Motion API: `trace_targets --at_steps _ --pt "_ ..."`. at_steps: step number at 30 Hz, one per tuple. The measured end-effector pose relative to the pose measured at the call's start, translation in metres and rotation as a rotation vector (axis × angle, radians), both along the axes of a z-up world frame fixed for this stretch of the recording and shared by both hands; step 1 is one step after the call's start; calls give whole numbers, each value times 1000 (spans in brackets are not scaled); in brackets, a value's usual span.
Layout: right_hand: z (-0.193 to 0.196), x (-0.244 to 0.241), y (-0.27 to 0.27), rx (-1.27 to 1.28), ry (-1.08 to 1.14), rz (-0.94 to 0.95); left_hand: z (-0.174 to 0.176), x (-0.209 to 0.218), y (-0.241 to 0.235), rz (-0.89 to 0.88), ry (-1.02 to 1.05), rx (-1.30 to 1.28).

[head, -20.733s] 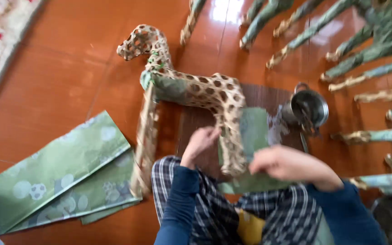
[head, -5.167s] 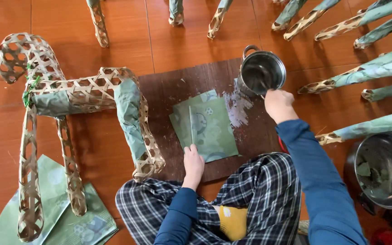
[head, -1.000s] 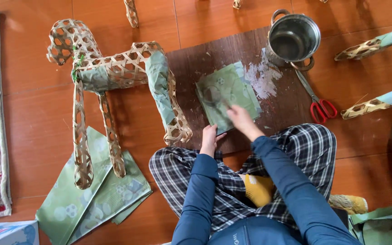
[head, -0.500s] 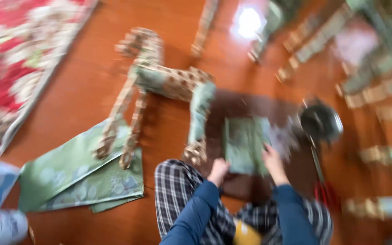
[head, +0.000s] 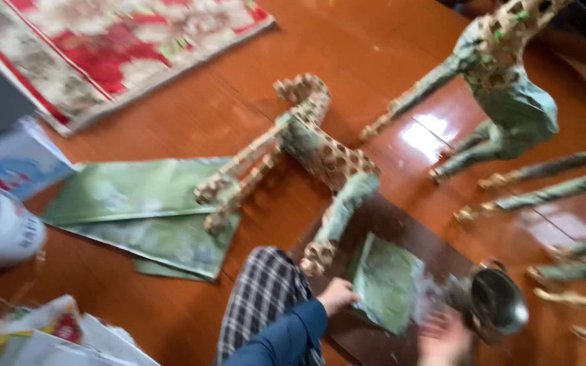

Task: Applying adhesive to paper sheets and wrapping them around a bamboo giraffe frame

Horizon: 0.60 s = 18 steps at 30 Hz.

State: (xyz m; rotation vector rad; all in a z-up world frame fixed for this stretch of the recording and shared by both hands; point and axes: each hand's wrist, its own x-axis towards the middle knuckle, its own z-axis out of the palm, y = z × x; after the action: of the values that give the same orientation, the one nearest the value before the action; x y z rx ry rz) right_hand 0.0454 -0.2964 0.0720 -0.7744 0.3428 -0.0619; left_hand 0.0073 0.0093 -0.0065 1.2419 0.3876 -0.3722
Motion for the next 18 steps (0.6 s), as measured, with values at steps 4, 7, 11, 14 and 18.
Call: trace_targets --at_steps 4,7,11,14,18 --pt "-14 -74 102 -1667 -289 327 -10 -2 -16 60 -4 -195" --pt "-3 -64 132 -1952 -523 254 -16 -2 -16 58 -11 -338" --pt "60 -43 133 -1873 -465 9 94 -35 62 -119 -61 92" --pt "116 -47 127 -1908 -529 -135 211 -64 163 52 -529 541" --pt "180 -104 126 -1796 -569 -220 205 -54 331 801 -522 817"
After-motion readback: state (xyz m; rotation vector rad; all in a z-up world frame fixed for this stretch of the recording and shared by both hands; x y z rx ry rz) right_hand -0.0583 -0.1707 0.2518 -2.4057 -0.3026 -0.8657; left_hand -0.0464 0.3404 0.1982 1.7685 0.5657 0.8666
